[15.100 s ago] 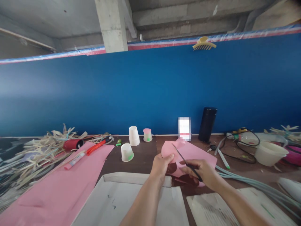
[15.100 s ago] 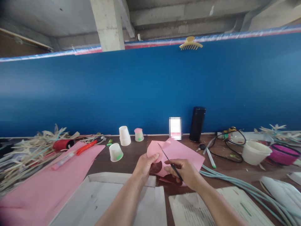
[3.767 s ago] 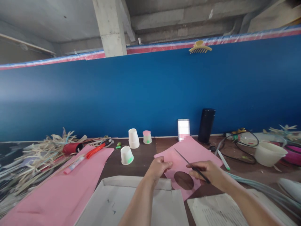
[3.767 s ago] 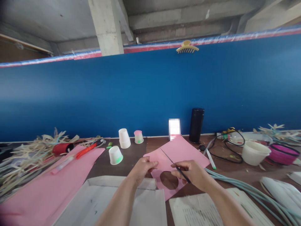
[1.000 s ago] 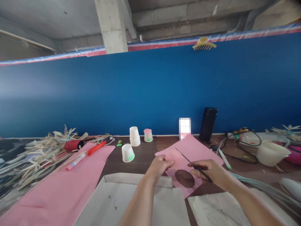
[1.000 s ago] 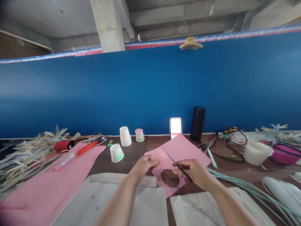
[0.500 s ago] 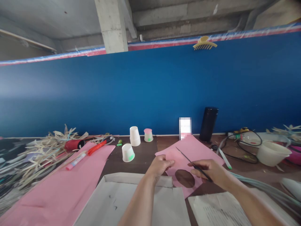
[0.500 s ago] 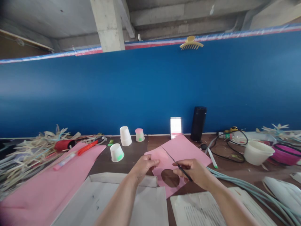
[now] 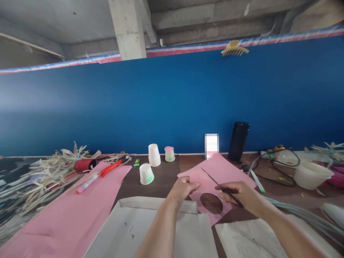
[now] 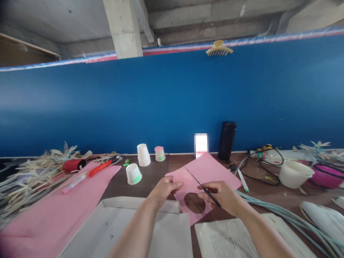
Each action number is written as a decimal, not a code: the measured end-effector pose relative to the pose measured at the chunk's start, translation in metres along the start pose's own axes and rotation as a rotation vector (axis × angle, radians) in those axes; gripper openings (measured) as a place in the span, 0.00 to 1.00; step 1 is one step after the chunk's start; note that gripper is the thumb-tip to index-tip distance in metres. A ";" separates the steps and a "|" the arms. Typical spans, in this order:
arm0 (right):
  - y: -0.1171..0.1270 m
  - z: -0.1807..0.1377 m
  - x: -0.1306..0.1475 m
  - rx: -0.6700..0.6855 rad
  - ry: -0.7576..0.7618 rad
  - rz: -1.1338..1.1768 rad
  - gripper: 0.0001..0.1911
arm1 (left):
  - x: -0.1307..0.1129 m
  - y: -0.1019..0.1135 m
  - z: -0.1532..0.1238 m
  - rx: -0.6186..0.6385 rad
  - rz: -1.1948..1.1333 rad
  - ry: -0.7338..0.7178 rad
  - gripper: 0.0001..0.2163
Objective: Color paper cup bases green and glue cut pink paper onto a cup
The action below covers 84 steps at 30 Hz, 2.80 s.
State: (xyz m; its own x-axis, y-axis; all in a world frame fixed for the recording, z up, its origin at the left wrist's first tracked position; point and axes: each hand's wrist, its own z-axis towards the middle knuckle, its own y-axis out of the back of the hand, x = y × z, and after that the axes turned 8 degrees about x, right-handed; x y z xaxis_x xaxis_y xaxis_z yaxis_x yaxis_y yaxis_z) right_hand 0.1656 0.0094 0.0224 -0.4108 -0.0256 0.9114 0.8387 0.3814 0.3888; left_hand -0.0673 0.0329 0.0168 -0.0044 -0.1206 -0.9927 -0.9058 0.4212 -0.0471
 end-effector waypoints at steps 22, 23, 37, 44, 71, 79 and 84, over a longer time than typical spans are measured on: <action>-0.001 -0.003 0.007 0.000 -0.010 -0.022 0.27 | 0.002 0.001 0.002 0.005 0.009 -0.012 0.15; -0.001 -0.002 0.007 -0.006 -0.010 -0.033 0.27 | 0.002 0.001 0.001 -0.002 0.012 -0.011 0.15; 0.000 -0.002 0.006 -0.007 0.010 -0.023 0.28 | 0.002 0.001 0.001 -0.013 0.012 -0.003 0.16; -0.001 -0.003 0.008 0.006 0.015 -0.023 0.27 | 0.003 0.002 0.001 -0.009 0.014 -0.013 0.15; -0.003 -0.001 0.009 -0.018 -0.008 -0.009 0.26 | 0.001 -0.001 0.001 -0.020 0.000 -0.004 0.14; -0.005 0.007 -0.009 -0.161 0.031 -0.067 0.22 | 0.003 0.000 0.003 0.000 -0.031 -0.048 0.15; -0.015 0.007 -0.004 -0.209 0.048 -0.114 0.16 | 0.007 0.000 0.005 0.001 -0.025 -0.078 0.14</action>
State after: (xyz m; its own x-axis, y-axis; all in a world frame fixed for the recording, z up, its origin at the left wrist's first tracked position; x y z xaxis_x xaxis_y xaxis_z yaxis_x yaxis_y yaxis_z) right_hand 0.1517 0.0103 0.0117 -0.4938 -0.1038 0.8634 0.8456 0.1745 0.5046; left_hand -0.0655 0.0364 0.0096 0.0516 -0.0606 -0.9968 -0.9046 0.4200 -0.0724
